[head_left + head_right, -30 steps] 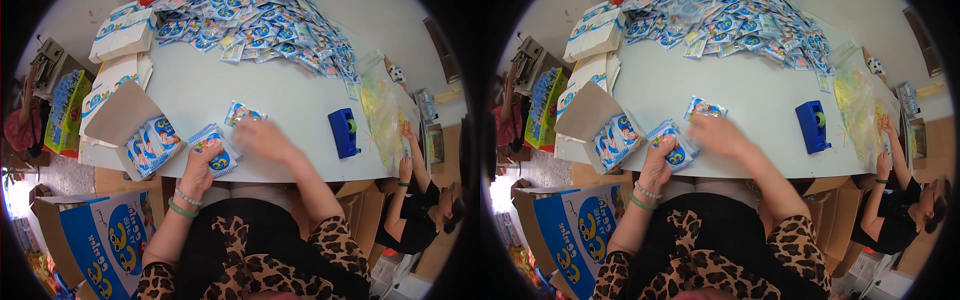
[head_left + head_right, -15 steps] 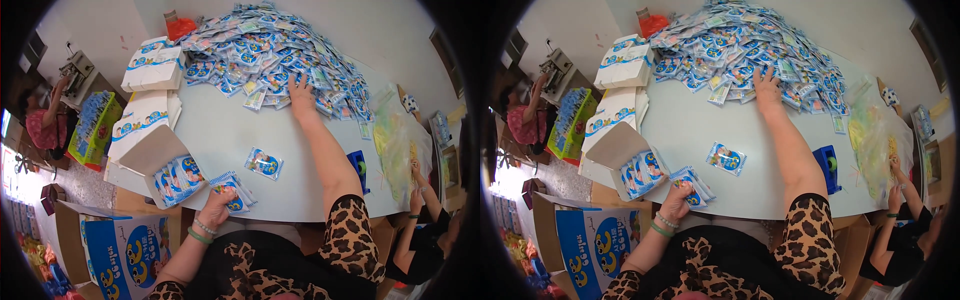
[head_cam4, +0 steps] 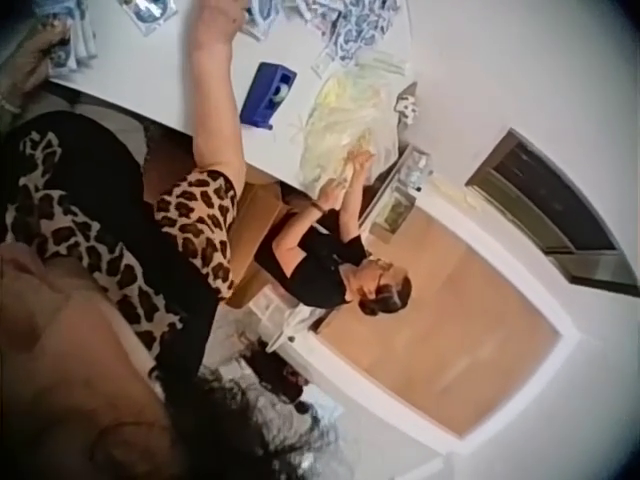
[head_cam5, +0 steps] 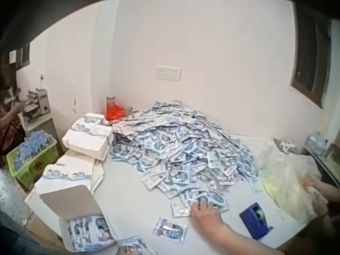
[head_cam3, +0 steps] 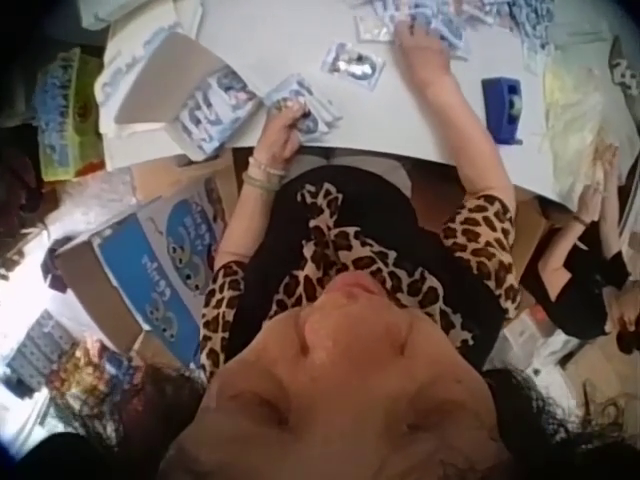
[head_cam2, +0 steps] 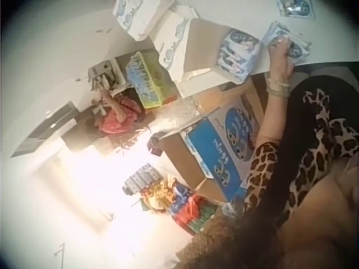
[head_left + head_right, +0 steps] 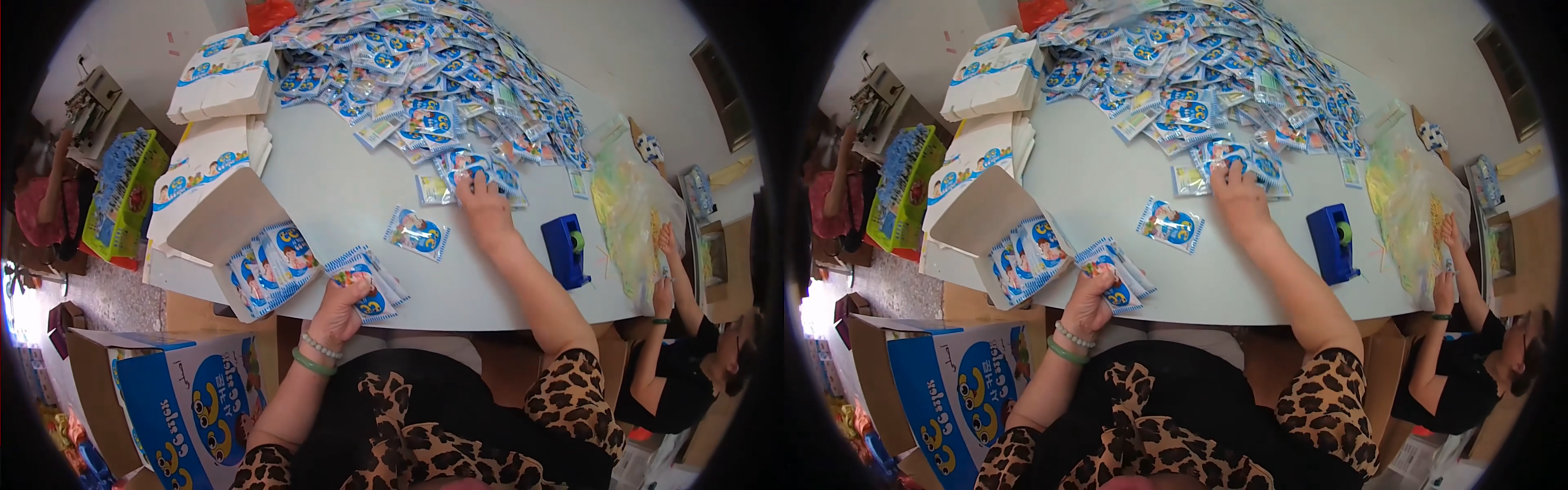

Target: Packing sanitary pad packets into smaller product boxes and then into larger shipping boxes.

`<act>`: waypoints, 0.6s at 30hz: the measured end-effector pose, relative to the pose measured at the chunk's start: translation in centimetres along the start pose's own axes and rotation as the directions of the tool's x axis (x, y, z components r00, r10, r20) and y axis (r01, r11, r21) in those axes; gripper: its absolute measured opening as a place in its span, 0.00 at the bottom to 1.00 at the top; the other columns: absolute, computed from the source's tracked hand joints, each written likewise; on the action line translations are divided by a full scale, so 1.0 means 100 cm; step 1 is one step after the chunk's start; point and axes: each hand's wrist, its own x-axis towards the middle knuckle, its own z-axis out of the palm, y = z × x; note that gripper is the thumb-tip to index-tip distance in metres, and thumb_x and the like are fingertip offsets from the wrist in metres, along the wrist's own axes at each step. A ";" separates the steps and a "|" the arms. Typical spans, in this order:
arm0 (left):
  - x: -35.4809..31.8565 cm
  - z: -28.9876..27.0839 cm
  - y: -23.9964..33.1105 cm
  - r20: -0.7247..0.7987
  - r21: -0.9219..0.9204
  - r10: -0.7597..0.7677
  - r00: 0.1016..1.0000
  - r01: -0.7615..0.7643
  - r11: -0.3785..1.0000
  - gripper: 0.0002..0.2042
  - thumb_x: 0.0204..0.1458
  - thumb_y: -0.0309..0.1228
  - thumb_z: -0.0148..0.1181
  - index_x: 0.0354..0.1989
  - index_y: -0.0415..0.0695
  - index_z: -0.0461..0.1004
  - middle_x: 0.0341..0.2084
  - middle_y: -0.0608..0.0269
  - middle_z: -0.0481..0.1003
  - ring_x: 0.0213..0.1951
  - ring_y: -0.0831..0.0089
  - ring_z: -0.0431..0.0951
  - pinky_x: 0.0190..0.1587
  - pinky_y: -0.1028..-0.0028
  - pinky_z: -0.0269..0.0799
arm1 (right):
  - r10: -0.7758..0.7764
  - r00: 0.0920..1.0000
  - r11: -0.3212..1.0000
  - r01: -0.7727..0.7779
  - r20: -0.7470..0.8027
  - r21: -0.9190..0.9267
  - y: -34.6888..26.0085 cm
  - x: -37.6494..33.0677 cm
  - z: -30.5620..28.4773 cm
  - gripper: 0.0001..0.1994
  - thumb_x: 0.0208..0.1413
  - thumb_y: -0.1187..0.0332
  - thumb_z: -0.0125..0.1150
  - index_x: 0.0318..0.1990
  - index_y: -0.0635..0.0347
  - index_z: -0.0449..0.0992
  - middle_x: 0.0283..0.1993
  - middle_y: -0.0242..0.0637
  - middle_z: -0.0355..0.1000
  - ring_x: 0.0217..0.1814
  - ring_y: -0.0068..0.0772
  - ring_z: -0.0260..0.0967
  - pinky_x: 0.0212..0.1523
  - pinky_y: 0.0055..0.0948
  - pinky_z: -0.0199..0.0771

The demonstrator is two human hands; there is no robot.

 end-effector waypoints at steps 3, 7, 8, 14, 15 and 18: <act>-0.002 -0.005 0.002 -0.012 -0.007 -0.019 1.000 0.019 1.000 0.23 0.50 0.26 0.64 0.53 0.36 0.64 0.43 0.47 0.75 0.47 0.53 0.77 0.50 0.56 0.76 | 0.046 0.992 0.969 -0.073 0.119 0.235 -0.007 -0.029 -0.042 0.25 0.46 0.78 0.57 0.55 0.60 0.63 0.59 0.50 0.63 0.48 0.50 0.69 0.41 0.40 0.77; -0.004 -0.007 0.001 -0.019 -0.005 0.004 1.000 -0.004 1.000 0.20 0.51 0.26 0.64 0.52 0.37 0.66 0.42 0.52 0.76 0.49 0.50 0.76 0.53 0.51 0.74 | 0.127 0.957 0.935 -0.202 0.260 0.290 -0.013 -0.041 -0.084 0.23 0.47 0.78 0.56 0.54 0.60 0.65 0.58 0.49 0.63 0.49 0.51 0.68 0.43 0.43 0.76; -0.003 -0.007 0.000 0.000 -0.004 0.013 1.000 -0.013 1.000 0.19 0.51 0.26 0.64 0.51 0.37 0.66 0.41 0.52 0.76 0.49 0.49 0.76 0.53 0.50 0.73 | 0.115 0.986 0.917 -0.151 0.117 0.370 -0.017 -0.041 -0.086 0.21 0.47 0.76 0.57 0.53 0.61 0.67 0.58 0.49 0.62 0.50 0.50 0.68 0.43 0.44 0.75; -0.002 -0.017 -0.008 -0.067 0.023 0.025 0.997 -0.024 0.999 0.17 0.51 0.27 0.64 0.49 0.39 0.69 0.38 0.57 0.77 0.48 0.54 0.77 0.53 0.54 0.74 | -0.056 0.998 0.846 0.057 -0.018 0.530 -0.090 -0.030 -0.051 0.19 0.50 0.65 0.60 0.48 0.63 0.70 0.55 0.49 0.64 0.58 0.47 0.62 0.56 0.48 0.62; -0.003 -0.017 -0.008 -0.075 0.012 0.022 0.997 -0.021 1.000 0.17 0.51 0.26 0.64 0.49 0.39 0.69 0.37 0.59 0.77 0.47 0.58 0.78 0.53 0.56 0.75 | -0.035 0.996 0.855 0.074 -0.085 0.513 -0.101 -0.036 -0.052 0.19 0.50 0.64 0.60 0.48 0.64 0.70 0.55 0.49 0.64 0.59 0.46 0.61 0.57 0.49 0.59; -0.007 -0.020 -0.008 -0.029 -0.015 0.066 0.997 -0.066 0.998 0.17 0.52 0.25 0.63 0.49 0.40 0.70 0.39 0.61 0.77 0.43 0.66 0.79 0.50 0.60 0.77 | -0.076 0.992 0.838 0.117 -0.098 0.532 -0.100 -0.047 -0.072 0.19 0.51 0.65 0.58 0.49 0.65 0.69 0.55 0.50 0.65 0.61 0.46 0.60 0.60 0.51 0.57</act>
